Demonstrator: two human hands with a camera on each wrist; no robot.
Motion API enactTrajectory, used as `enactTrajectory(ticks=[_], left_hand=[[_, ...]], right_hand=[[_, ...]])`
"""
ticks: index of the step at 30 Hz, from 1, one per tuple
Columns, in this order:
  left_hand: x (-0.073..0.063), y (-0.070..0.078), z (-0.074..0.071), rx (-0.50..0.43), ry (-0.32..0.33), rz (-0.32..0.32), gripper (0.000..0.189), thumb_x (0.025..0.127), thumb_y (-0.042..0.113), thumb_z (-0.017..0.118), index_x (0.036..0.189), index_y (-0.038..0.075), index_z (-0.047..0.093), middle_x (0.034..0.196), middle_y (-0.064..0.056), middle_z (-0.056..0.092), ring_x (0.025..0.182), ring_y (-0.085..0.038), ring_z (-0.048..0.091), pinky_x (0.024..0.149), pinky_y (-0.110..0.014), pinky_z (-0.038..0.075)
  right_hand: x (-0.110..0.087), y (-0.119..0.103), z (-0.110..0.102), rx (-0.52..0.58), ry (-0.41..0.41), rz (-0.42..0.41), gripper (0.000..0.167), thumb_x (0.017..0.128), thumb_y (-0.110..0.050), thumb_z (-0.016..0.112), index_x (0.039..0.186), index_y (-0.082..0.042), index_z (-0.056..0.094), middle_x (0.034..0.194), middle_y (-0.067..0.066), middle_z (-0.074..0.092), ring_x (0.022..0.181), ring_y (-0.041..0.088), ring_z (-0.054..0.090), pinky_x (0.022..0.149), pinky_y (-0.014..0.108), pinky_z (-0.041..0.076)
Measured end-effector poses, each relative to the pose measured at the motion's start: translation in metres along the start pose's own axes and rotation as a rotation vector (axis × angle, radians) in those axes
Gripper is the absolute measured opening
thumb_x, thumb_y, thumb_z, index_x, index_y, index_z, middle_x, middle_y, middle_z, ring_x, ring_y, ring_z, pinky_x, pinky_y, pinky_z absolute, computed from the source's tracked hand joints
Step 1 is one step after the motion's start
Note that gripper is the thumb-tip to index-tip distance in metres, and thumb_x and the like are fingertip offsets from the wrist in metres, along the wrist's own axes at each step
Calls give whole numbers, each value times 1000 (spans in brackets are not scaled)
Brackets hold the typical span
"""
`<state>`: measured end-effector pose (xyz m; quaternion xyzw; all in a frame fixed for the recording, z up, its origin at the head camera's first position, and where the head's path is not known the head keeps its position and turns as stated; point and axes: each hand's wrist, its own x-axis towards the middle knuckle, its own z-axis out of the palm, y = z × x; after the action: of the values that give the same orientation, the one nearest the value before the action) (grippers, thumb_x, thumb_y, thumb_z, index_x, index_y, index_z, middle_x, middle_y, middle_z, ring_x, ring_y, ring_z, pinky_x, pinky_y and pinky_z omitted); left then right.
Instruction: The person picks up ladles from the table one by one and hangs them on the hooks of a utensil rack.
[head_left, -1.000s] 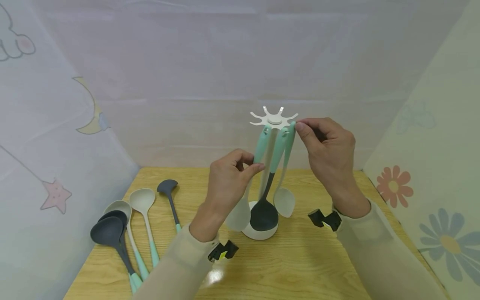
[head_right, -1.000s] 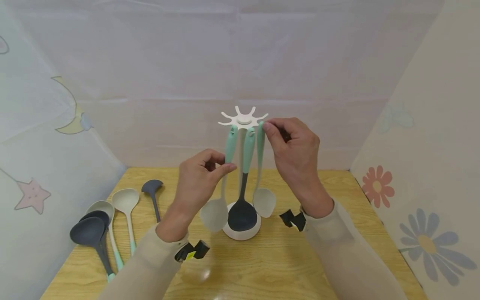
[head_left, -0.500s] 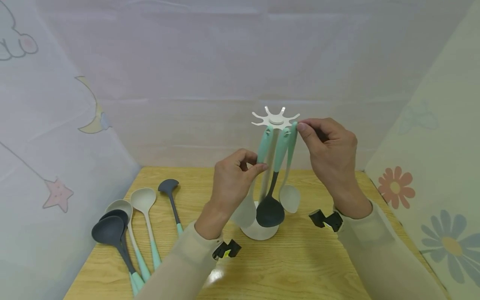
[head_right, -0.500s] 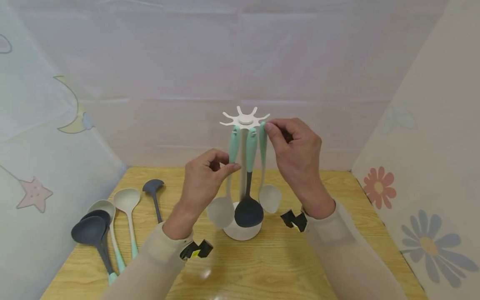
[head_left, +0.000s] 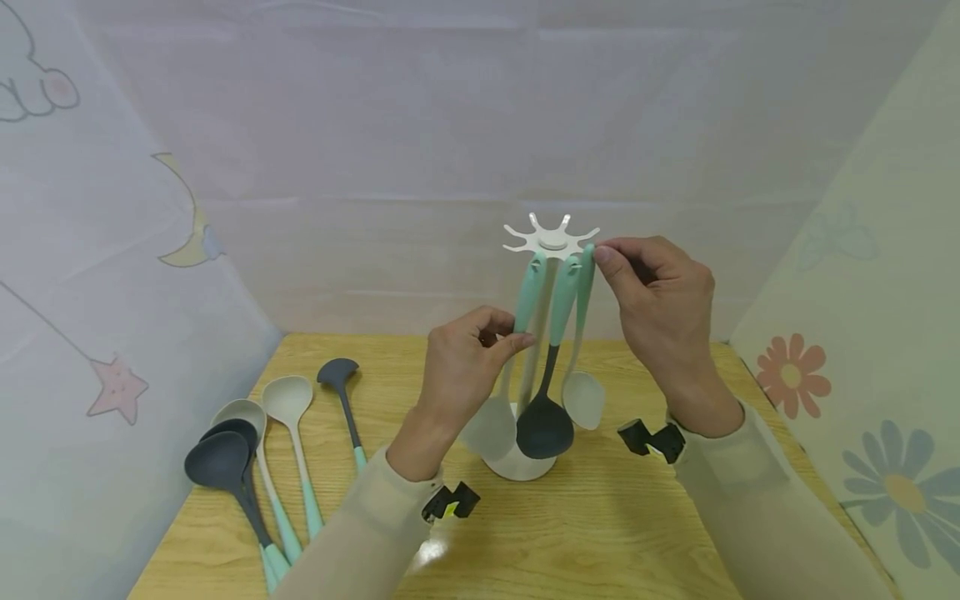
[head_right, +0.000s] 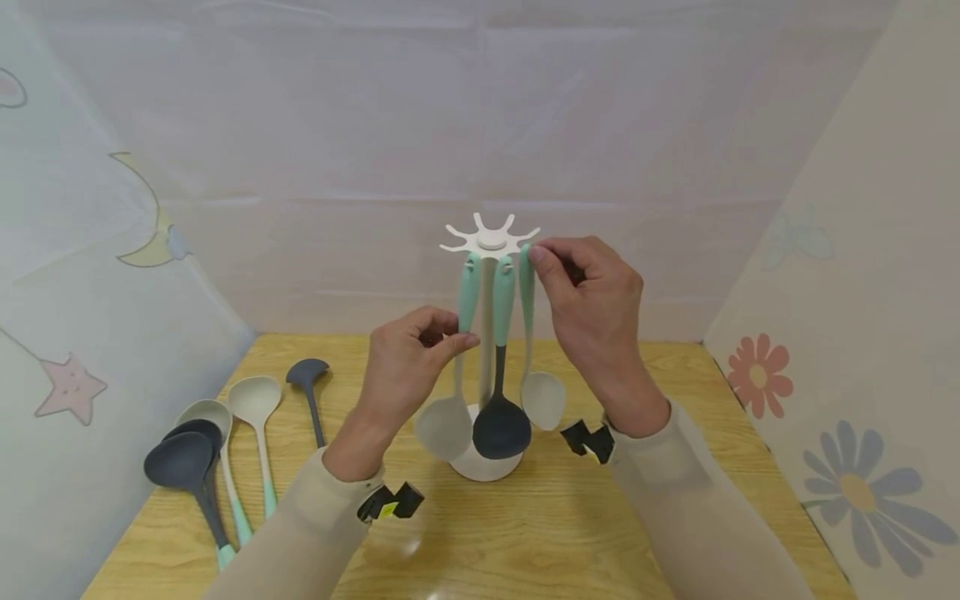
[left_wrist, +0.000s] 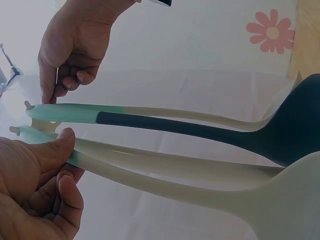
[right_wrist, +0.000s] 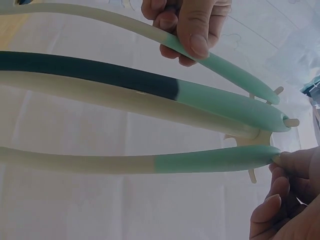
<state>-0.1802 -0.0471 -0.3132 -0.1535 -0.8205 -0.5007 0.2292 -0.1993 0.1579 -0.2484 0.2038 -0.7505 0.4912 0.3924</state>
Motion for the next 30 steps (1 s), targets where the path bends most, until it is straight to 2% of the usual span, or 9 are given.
enactTrajectory(ticks=[6,12,15,19,24,27,30], left_hand=[[0,1,0,-4,-5,-4,18,87,24,88,96,11,79,82,3,75,64,-11,60,54,-21,45],[-1,1,-1,4,-24,-12,21,88,25,88,102,12,80,89,2,77,68,-9,64,55,-22,50],[-1,-1,-3,3,-27,-21,22,89,27,87,105,14,80,92,3,78,70,-8,65,56,-23,52],[-2,-6,-7,16,-5,-27,22,95,36,81,105,16,80,89,5,76,73,-9,65,59,-26,52],[-6,-19,-21,58,27,-38,25,104,39,69,106,16,80,88,1,75,80,-13,66,70,-32,56],[-12,-32,-35,95,22,-90,22,106,35,66,107,17,79,89,0,73,80,-15,64,72,-35,56],[-18,-48,-52,150,-1,-170,19,107,32,66,107,16,78,93,-1,72,80,-18,62,70,-35,52]], right_hand=[[0,1,0,-1,-2,-9,14,99,-8,75,102,5,80,90,-27,66,68,9,58,64,16,46],[0,3,0,8,2,-18,13,99,-8,75,101,5,80,90,-26,67,69,7,60,65,16,46],[0,3,0,12,3,-26,13,98,-7,76,100,5,80,89,-25,67,68,7,59,64,16,46],[0,2,0,16,7,-34,12,98,-7,76,99,5,80,89,-24,67,67,6,58,64,16,46],[1,1,1,19,7,-24,13,98,-8,76,99,5,80,88,-26,67,67,6,57,64,16,46],[2,0,2,16,1,-17,13,99,-9,76,100,3,80,88,-26,67,67,7,56,64,17,45],[1,-1,2,17,-1,-14,13,99,-10,76,101,3,81,88,-25,67,67,8,56,63,17,44]])
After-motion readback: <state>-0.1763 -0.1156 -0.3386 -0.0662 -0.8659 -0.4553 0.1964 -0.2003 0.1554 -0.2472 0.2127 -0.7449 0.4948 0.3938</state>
